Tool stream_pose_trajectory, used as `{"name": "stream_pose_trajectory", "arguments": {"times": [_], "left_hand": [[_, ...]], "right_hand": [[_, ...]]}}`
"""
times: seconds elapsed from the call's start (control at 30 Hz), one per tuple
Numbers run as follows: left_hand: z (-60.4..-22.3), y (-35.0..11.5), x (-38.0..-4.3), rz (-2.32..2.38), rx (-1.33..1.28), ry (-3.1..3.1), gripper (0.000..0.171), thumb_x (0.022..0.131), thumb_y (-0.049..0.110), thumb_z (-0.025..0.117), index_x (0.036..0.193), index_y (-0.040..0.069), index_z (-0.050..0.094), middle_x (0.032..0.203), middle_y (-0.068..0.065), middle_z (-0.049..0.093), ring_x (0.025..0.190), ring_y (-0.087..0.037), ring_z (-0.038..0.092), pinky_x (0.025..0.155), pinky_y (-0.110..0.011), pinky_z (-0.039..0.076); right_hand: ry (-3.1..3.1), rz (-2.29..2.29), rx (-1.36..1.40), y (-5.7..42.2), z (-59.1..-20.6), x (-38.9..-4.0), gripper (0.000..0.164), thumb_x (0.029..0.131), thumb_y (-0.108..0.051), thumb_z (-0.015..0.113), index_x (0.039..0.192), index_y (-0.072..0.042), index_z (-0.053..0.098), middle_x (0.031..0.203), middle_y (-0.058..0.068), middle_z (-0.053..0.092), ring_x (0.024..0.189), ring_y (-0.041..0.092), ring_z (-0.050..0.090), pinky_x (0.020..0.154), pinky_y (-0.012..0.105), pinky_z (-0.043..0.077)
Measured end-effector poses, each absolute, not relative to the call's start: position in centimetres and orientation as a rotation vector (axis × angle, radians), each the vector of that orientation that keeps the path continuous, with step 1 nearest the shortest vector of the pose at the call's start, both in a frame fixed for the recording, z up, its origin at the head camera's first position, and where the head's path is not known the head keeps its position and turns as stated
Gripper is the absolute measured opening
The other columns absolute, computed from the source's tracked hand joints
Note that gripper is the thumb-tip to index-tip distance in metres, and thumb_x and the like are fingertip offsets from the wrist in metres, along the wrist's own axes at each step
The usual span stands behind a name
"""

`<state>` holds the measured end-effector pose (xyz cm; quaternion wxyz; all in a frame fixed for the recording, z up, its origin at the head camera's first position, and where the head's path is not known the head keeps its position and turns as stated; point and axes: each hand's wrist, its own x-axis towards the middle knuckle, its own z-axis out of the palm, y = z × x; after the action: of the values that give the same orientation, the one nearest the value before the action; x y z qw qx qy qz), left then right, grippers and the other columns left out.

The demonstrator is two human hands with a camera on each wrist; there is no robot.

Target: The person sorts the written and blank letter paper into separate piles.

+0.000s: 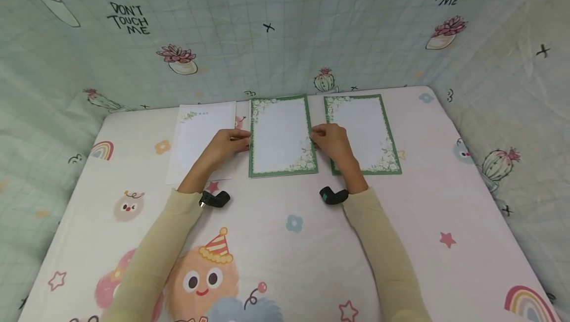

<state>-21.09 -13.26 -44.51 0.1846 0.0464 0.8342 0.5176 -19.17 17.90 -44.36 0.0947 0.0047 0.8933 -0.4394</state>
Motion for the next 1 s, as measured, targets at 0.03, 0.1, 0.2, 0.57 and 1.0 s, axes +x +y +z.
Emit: {"name": "stream_pose_trajectory", "arguments": {"times": [0.03, 0.1, 0.2, 0.57, 1.0], "left_hand": [[-44.45, -13.24, -21.07, 1.460, 0.130, 2.348, 0.036, 0.104, 0.018, 0.059, 0.134, -0.002, 0.061, 0.134, -0.018, 0.062, 0.119, -0.028, 0.064, 0.100, -0.041, 0.051], [-44.37, -13.21, -21.02, 1.464, 0.125, 2.345, 0.037, 0.104, 0.018, 0.059, 0.135, -0.002, 0.061, 0.134, -0.018, 0.062, 0.119, -0.028, 0.064, 0.101, -0.041, 0.051], [-44.28, -13.15, -20.98, 1.473, 0.112, 2.332, 0.038, 0.105, 0.018, 0.059, 0.136, -0.003, 0.060, 0.135, -0.020, 0.062, 0.119, -0.029, 0.065, 0.103, -0.042, 0.051], [-44.16, -12.86, -20.69, 1.503, 0.122, 2.306, 0.039, 0.106, 0.016, 0.056, 0.138, -0.005, 0.057, 0.138, -0.021, 0.059, 0.118, -0.031, 0.066, 0.105, -0.043, 0.050], [-44.15, -12.65, -20.17, 1.529, 0.169, 2.377, 0.039, 0.104, 0.016, 0.059, 0.140, 0.004, 0.057, 0.136, -0.017, 0.056, 0.115, -0.033, 0.064, 0.097, -0.045, 0.053]], "right_hand": [[2.654, -1.295, 0.007, 17.87, -44.34, -19.18, 0.037, 0.105, -0.018, 0.058, 0.138, 0.000, 0.061, 0.122, 0.022, 0.070, 0.100, 0.033, 0.072, 0.093, 0.048, 0.055], [2.670, -1.274, -0.010, 17.79, -44.23, -19.16, 0.038, 0.105, -0.018, 0.058, 0.138, 0.000, 0.060, 0.121, 0.022, 0.070, 0.099, 0.034, 0.073, 0.091, 0.047, 0.055], [2.694, -1.240, -0.033, 17.71, -44.08, -19.10, 0.038, 0.105, -0.017, 0.058, 0.139, 0.000, 0.060, 0.118, 0.022, 0.071, 0.095, 0.034, 0.072, 0.090, 0.047, 0.054], [2.729, -1.227, -0.056, 17.57, -44.19, -18.84, 0.040, 0.103, -0.016, 0.061, 0.139, 0.001, 0.059, 0.120, 0.022, 0.070, 0.095, 0.034, 0.071, 0.087, 0.047, 0.055], [2.757, -1.275, -0.061, 17.10, -44.40, -18.46, 0.041, 0.102, -0.015, 0.063, 0.142, -0.003, 0.058, 0.132, 0.020, 0.064, 0.107, 0.034, 0.068, 0.080, 0.043, 0.056]]}}
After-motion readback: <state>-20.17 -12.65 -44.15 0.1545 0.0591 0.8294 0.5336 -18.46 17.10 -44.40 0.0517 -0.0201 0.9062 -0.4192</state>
